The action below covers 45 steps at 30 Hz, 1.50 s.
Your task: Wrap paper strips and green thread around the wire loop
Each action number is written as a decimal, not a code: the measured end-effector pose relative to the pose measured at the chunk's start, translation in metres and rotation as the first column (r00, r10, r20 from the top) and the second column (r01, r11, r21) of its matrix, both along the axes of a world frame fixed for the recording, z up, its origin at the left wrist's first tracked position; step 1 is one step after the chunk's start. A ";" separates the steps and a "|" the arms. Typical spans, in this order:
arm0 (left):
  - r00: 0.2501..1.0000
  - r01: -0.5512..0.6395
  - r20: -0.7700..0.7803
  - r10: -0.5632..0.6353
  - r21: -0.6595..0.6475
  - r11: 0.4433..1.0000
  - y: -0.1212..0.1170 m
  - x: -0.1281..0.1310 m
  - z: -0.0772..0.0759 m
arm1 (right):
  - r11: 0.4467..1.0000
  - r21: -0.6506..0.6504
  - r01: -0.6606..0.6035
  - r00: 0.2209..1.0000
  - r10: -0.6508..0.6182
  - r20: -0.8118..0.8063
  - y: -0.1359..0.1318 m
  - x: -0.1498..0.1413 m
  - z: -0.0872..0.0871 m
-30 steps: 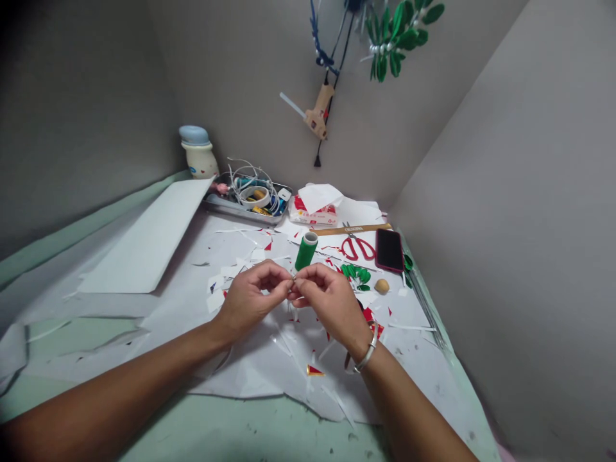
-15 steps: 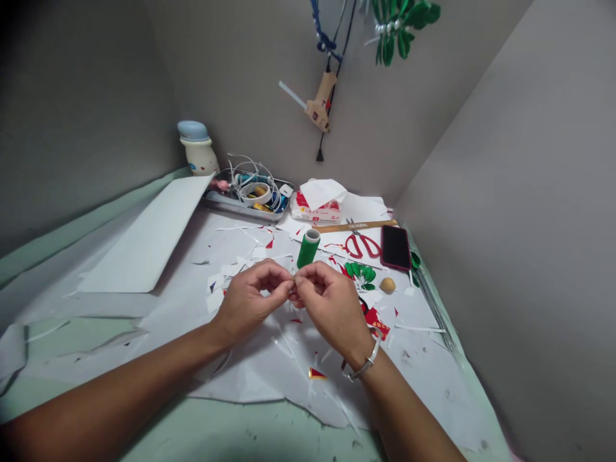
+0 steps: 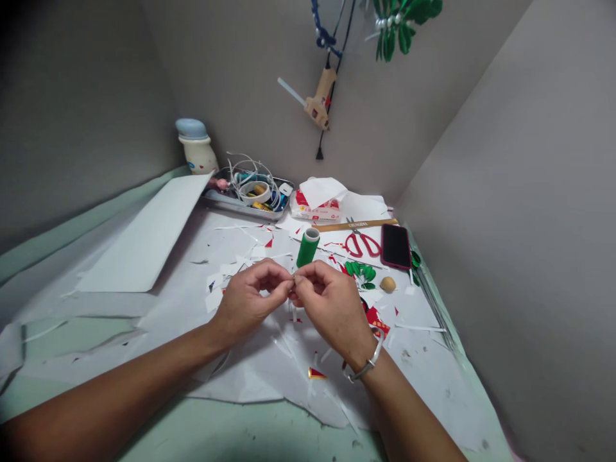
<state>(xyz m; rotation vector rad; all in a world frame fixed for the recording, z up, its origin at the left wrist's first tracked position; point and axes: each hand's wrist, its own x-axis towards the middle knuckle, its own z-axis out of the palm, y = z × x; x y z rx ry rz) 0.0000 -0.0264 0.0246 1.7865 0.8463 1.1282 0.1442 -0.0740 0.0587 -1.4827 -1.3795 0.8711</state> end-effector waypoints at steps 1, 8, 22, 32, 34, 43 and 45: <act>1.000 0.001 0.000 -0.001 0.004 1.000 0.000 0.000 0.000 | 1.000 -0.001 0.003 1.000 -0.003 0.008 0.000 0.000 0.000; 1.000 -0.018 -0.021 0.019 0.075 0.997 -0.002 0.001 0.002 | 0.994 0.054 0.090 0.971 -0.100 0.215 -0.004 -0.002 0.003; 1.000 0.003 0.031 -0.002 -0.031 1.000 -0.002 0.001 0.001 | 0.998 -0.016 0.058 0.998 -0.058 -0.015 -0.003 -0.001 0.009; 1.000 -0.004 0.000 0.004 0.015 1.000 -0.005 0.000 0.005 | 0.999 0.025 0.048 0.980 -0.052 0.194 -0.006 0.000 0.007; 1.000 -0.004 -0.010 0.004 0.021 1.000 -0.005 0.000 0.004 | 0.999 0.021 0.043 0.978 -0.046 0.202 -0.006 0.000 0.007; 0.999 -0.008 -0.034 0.009 0.031 0.999 -0.003 0.002 0.003 | 0.997 0.052 0.062 0.960 -0.074 0.269 -0.007 0.001 0.007; 0.999 -0.011 -0.040 0.012 0.034 0.999 -0.003 0.002 0.004 | 0.996 0.051 0.070 0.957 -0.081 0.280 -0.007 0.001 0.007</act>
